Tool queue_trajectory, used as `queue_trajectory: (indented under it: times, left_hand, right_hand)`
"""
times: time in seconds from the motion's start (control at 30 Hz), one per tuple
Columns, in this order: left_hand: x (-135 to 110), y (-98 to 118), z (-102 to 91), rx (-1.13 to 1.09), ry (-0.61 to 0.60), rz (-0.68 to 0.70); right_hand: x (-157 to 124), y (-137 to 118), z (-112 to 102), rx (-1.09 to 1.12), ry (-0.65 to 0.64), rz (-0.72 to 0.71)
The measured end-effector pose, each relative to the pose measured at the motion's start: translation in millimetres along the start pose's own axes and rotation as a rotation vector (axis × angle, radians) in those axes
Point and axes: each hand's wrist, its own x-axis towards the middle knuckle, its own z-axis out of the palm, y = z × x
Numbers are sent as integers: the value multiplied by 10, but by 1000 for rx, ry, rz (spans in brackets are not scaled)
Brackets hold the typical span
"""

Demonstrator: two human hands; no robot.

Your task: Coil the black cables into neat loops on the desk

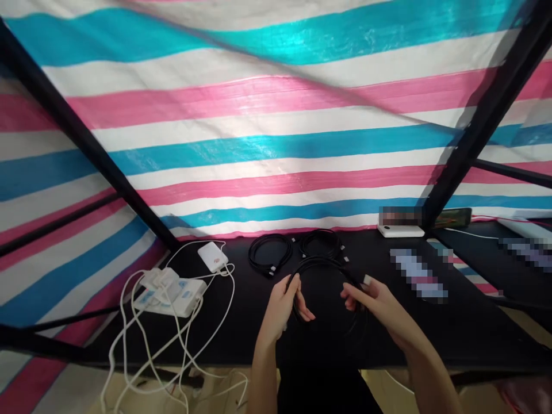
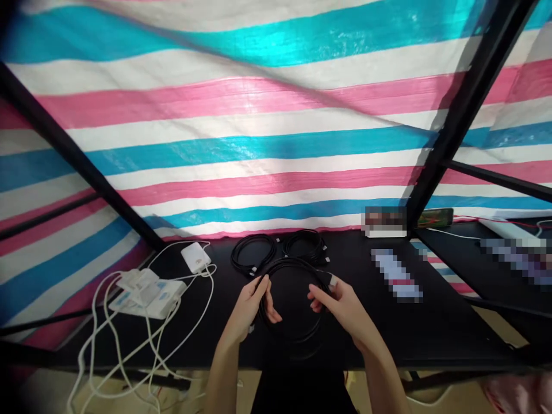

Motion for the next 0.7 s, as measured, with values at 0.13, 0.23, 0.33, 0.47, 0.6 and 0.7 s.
queue_trajectory:
  times: [0.13,0.23,0.33,0.47,0.6,0.7]
  left_hand:
    - [217,-171,-32,-107,128,-48]
    - [352,-323,-59,6,101,-149]
    - [513,-456,-100,153,0,-220]
    - [877,-423,-95,193,1,-142]
    - [1285,-107,-27,262,118,-11]
    - [1466,95,-47,345,263,52]
  right_hand:
    - [204,302,-62,-219,-73,71]
    - [395,570,-129,-376,-28,41]
    - [594,760,-170,-298,47,78]
    - [893,784,-167,-180,115,52]
    - [1274,669,-137,-107,222,-49]
    - [1576,678,-120,-33,255,-55]
